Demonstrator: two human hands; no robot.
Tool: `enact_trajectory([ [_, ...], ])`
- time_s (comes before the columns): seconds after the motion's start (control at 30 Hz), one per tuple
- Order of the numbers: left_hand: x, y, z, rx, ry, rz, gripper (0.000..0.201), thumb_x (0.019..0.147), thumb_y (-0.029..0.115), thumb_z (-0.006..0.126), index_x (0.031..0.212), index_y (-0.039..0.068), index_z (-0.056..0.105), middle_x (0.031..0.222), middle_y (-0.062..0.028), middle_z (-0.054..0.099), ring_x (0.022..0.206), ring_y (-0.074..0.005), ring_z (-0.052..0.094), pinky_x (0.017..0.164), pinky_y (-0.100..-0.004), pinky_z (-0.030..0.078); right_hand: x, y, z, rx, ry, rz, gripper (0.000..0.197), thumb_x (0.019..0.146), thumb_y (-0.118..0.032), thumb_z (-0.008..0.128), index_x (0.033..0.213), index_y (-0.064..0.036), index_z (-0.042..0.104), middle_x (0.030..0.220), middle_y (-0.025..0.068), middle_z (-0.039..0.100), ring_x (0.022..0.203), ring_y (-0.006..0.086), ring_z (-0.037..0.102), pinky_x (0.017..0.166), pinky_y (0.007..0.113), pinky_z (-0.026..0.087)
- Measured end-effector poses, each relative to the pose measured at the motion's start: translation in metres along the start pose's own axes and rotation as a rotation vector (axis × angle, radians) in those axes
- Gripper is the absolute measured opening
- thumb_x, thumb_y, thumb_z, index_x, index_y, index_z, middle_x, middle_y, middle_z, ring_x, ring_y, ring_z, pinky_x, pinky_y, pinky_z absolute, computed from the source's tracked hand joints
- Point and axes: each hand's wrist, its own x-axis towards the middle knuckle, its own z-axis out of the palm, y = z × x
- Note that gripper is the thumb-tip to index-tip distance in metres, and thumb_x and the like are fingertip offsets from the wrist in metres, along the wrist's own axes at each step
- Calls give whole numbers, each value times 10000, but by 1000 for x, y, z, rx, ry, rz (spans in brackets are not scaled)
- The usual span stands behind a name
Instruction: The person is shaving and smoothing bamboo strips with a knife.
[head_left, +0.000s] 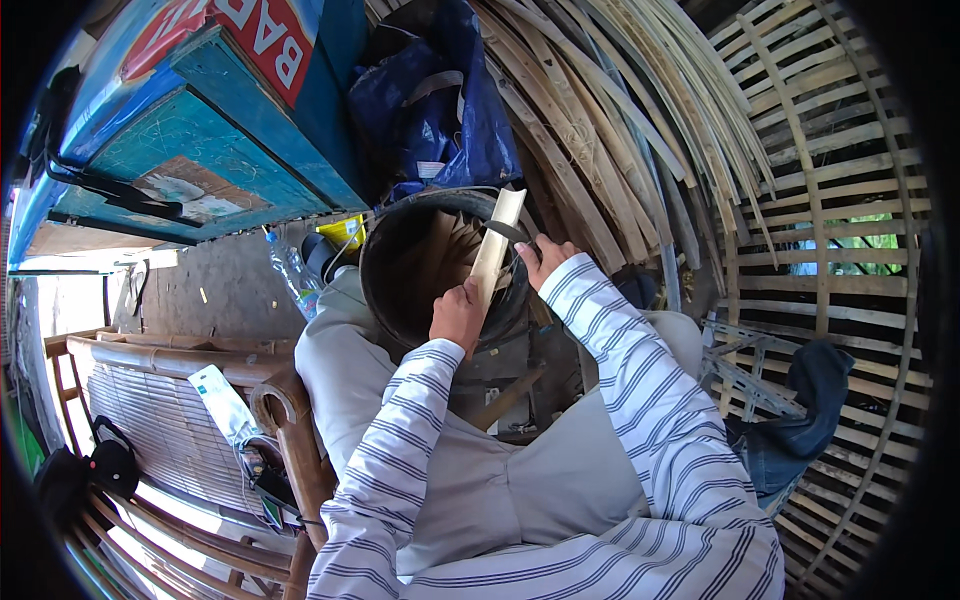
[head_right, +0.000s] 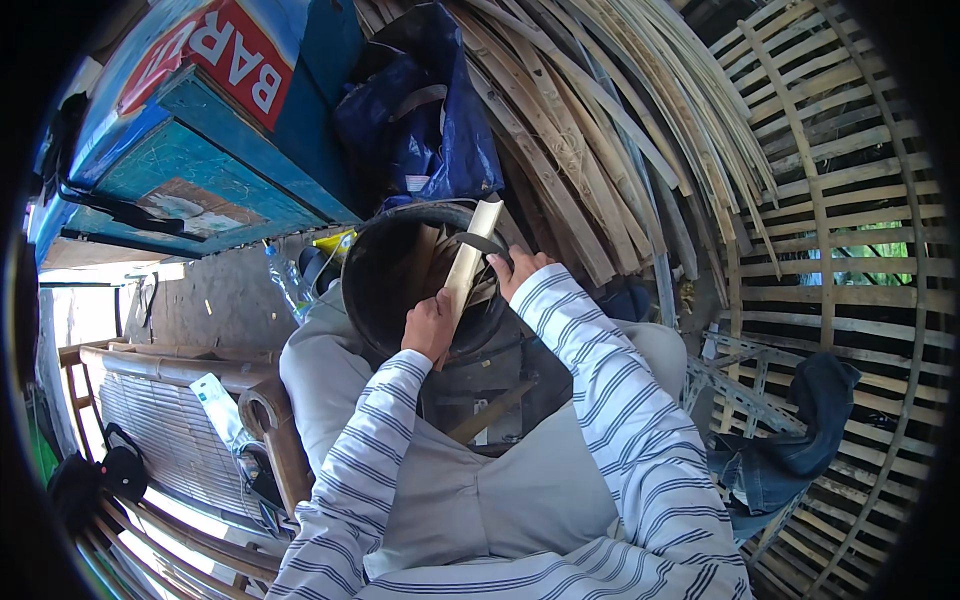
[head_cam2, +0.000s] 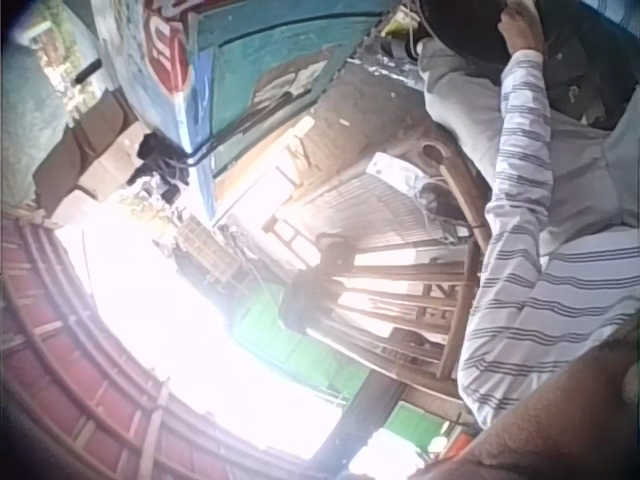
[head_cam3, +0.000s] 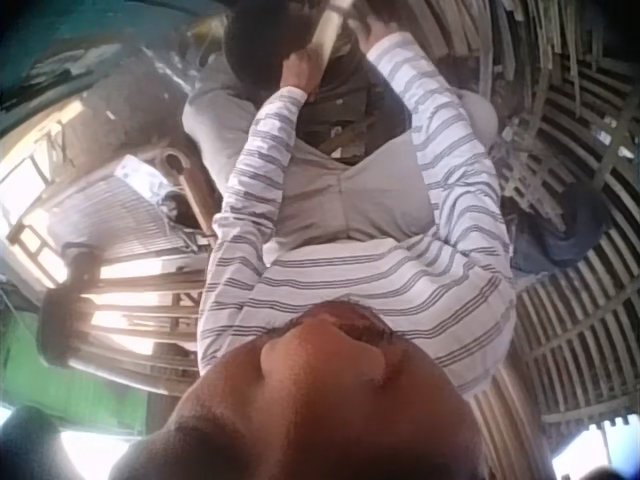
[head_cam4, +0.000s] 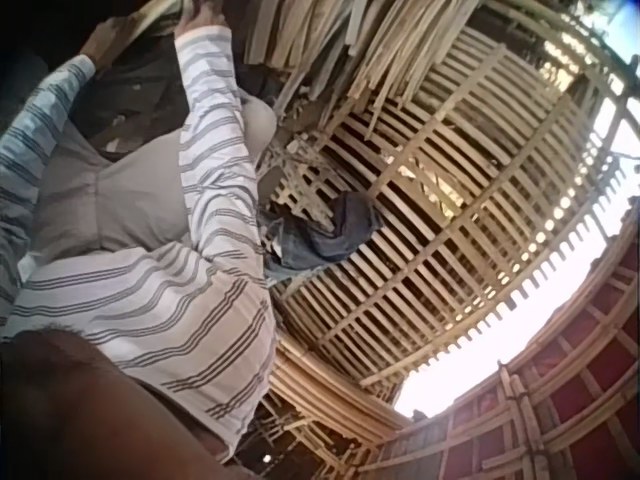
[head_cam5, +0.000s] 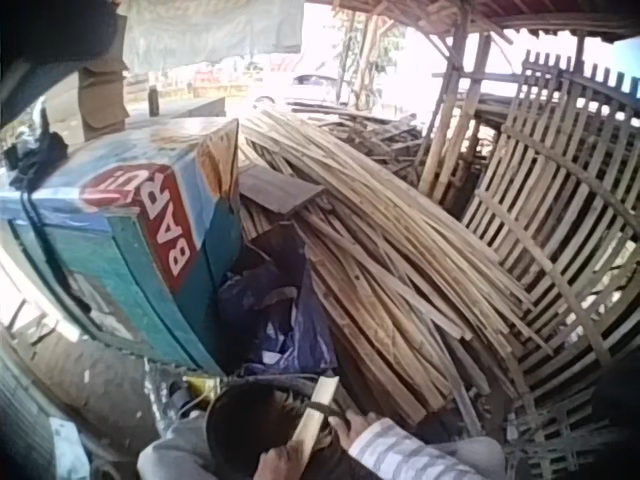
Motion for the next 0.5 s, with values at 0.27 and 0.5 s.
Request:
enact_trajectory([
  [0.27,6,6,14,91,88,35,539,982,398,339,954,-51,637,922,-315,615,928,-482,574,859,-506,447,22,-1,1,27,36,62,637,909,-608,365,1198,-82,578,1149,245,591,1097,379,559,963,473,428],
  [0.5,0,15,16,185,131,84,529,989,370,330,906,-54,635,923,-322,609,911,-482,580,861,-523,445,22,6,0,27,38,51,623,913,-603,365,1186,-88,586,1162,230,592,1119,369,556,961,459,437],
])
